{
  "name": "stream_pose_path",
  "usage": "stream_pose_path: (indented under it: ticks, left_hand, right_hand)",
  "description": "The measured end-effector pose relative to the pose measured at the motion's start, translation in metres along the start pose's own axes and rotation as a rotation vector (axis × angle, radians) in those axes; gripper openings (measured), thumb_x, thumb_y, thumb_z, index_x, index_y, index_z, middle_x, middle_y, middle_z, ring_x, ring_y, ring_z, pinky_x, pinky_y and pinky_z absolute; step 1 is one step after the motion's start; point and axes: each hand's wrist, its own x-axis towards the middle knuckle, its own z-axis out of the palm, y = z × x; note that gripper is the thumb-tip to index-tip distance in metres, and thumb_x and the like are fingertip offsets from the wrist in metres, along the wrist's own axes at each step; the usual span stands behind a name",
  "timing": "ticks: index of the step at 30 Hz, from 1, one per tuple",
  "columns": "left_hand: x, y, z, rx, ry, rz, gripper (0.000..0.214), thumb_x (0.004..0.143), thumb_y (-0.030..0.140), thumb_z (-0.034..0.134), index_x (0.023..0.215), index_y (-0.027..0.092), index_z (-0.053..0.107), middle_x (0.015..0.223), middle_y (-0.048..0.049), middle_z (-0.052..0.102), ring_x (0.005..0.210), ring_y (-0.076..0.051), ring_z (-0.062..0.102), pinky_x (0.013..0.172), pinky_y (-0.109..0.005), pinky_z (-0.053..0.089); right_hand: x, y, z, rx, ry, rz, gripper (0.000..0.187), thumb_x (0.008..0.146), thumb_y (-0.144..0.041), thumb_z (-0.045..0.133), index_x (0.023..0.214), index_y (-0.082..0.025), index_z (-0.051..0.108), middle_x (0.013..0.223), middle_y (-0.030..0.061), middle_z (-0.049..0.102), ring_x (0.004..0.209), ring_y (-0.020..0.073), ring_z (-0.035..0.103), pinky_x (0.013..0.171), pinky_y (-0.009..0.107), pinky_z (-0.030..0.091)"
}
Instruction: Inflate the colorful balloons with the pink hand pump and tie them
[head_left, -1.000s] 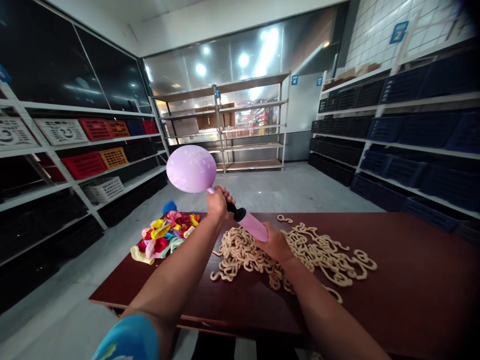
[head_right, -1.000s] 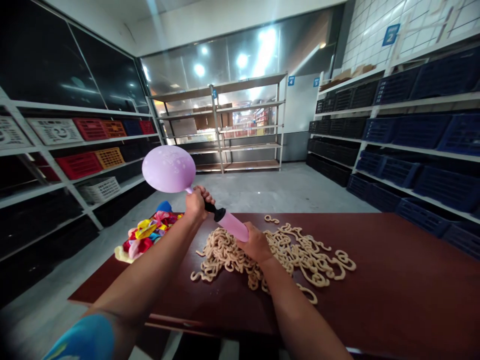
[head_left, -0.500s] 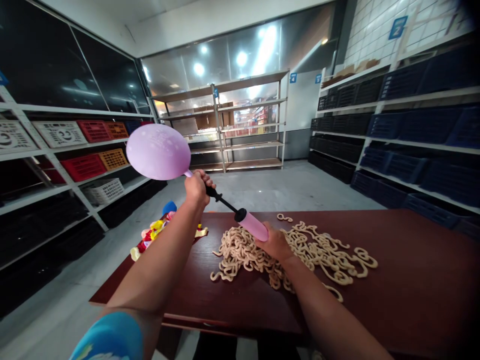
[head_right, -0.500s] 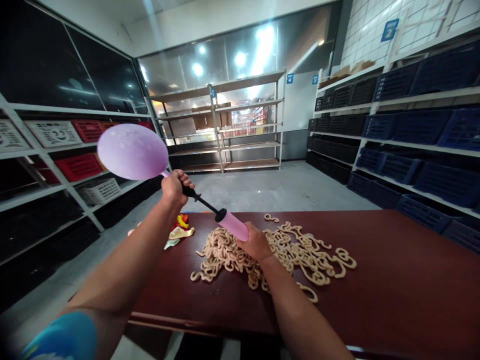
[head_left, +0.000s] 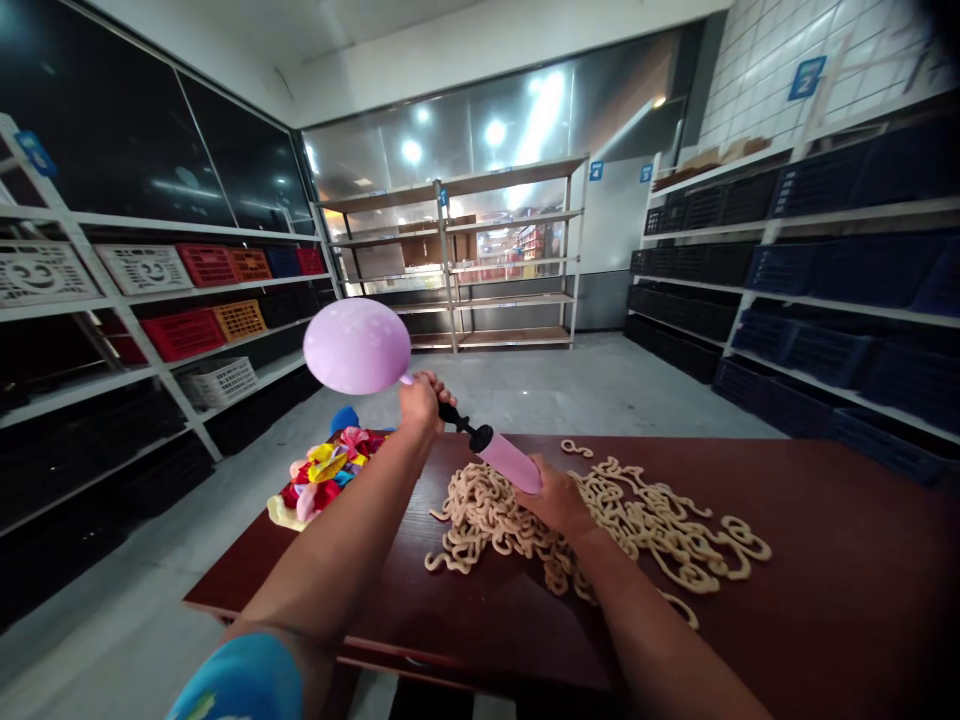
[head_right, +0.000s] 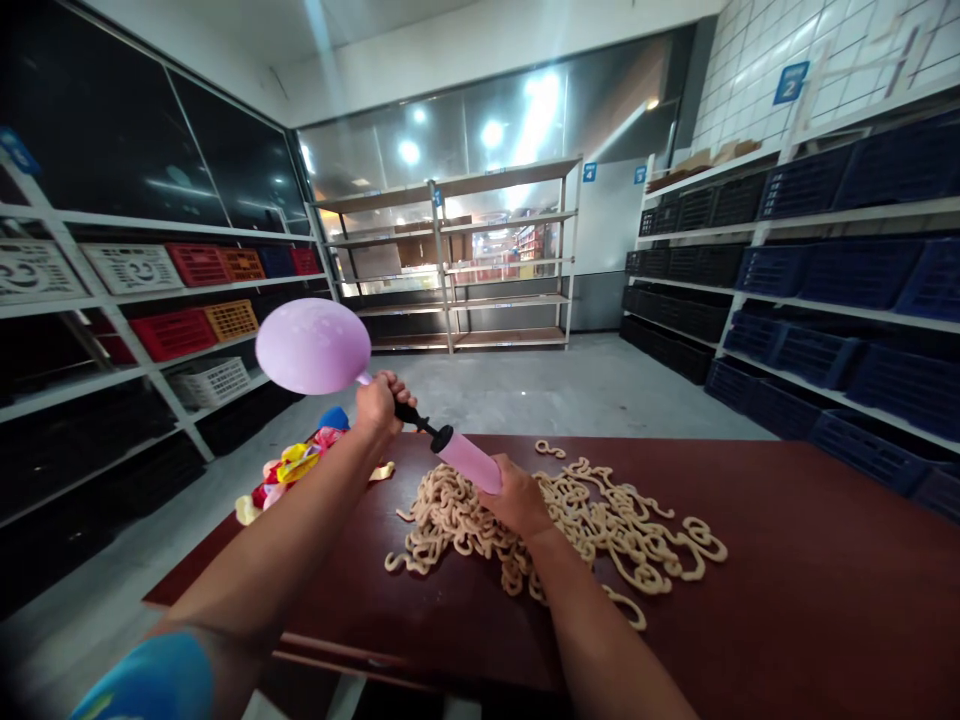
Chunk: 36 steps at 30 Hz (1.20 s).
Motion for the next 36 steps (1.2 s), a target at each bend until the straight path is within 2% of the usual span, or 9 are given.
stream_pose_path:
  ticks: [5,8,11,18,22,25,32,34,36]
  left_hand:
    - [0.02,0.049,-0.007,-0.003,-0.001,0.076,0.012,0.061,0.008,0.042,0.06,0.018,0.036,0.045,0.0071,0.025,0.035,-0.006,0.03,0.038,-0.02,0.033]
    - [0.023,0.056,-0.008,-0.012,0.0,0.093,0.012,0.062,0.009,0.042,0.06,0.018,0.036,0.046,0.0072,0.025,0.035,-0.006,0.029,0.038,-0.02,0.032]
    - [0.017,0.038,-0.008,-0.031,-0.006,0.095,0.012,0.065,0.01,0.043,0.061,0.019,0.035,0.046,0.0073,0.025,0.035,-0.006,0.03,0.038,-0.019,0.032]
    - [-0.011,-0.032,0.0,-0.054,0.004,-0.045,0.015,0.068,0.012,0.043,0.06,0.019,0.032,0.045,0.0075,0.024,0.033,-0.006,0.029,0.036,-0.019,0.029]
    - [-0.014,-0.044,-0.001,-0.078,0.032,-0.065,0.015,0.068,0.013,0.043,0.06,0.019,0.032,0.045,0.0075,0.025,0.034,-0.007,0.03,0.037,-0.019,0.03]
    - [-0.003,-0.029,-0.007,-0.071,0.041,-0.048,0.013,0.068,0.012,0.042,0.061,0.019,0.033,0.045,0.0077,0.025,0.034,-0.007,0.03,0.038,-0.02,0.032]
    - [0.035,0.044,-0.004,-0.042,-0.001,0.1,0.013,0.066,0.008,0.042,0.061,0.018,0.036,0.047,0.0077,0.026,0.034,-0.006,0.031,0.04,-0.02,0.033]
    - [0.038,0.05,-0.001,-0.031,-0.013,0.125,0.012,0.068,0.01,0.042,0.062,0.018,0.036,0.047,0.0075,0.027,0.034,-0.006,0.031,0.04,-0.02,0.033]
    - [0.035,0.043,0.001,-0.033,-0.005,0.133,0.012,0.069,0.011,0.042,0.062,0.018,0.036,0.047,0.0073,0.027,0.034,-0.006,0.031,0.039,-0.02,0.032]
  right_hand:
    - [0.001,0.001,-0.001,0.002,0.047,-0.003,0.04,0.066,-0.032,0.06,0.103,-0.02,0.052,0.087,0.006,0.064,0.078,0.0209,0.06,0.066,0.027,0.04]
    - [0.0,0.002,0.0,0.002,0.021,0.018,0.038,0.065,-0.03,0.061,0.101,-0.02,0.052,0.083,0.0049,0.064,0.075,0.0205,0.06,0.064,0.027,0.039]
    - [-0.001,0.002,0.001,0.0,-0.012,0.019,0.032,0.066,-0.029,0.06,0.096,-0.021,0.053,0.082,0.0045,0.064,0.073,0.0205,0.06,0.062,0.027,0.038]
    - [-0.003,-0.001,0.002,-0.02,-0.031,-0.002,0.031,0.067,-0.029,0.059,0.095,-0.02,0.051,0.082,0.004,0.064,0.074,0.0197,0.06,0.064,0.027,0.039]
    - [-0.002,0.001,0.0,-0.05,-0.035,-0.001,0.033,0.068,-0.031,0.058,0.099,-0.021,0.052,0.083,0.0031,0.064,0.074,0.0196,0.06,0.064,0.027,0.04]
    - [0.001,0.005,-0.001,-0.087,0.004,0.0,0.039,0.068,-0.031,0.058,0.104,-0.021,0.051,0.088,0.004,0.063,0.079,0.0206,0.06,0.067,0.028,0.041]
    - [0.006,0.018,0.0,-0.088,0.11,0.024,0.034,0.07,-0.027,0.055,0.103,-0.02,0.05,0.09,0.004,0.061,0.083,0.0197,0.058,0.071,0.029,0.042]
    - [0.007,0.021,0.0,-0.061,0.098,0.032,0.035,0.069,-0.027,0.056,0.102,-0.02,0.05,0.09,0.0042,0.06,0.083,0.0194,0.057,0.07,0.029,0.042]
    - [0.007,0.023,-0.001,-0.036,0.074,0.046,0.036,0.067,-0.028,0.058,0.101,-0.019,0.05,0.089,0.0042,0.06,0.081,0.0191,0.057,0.069,0.029,0.042]
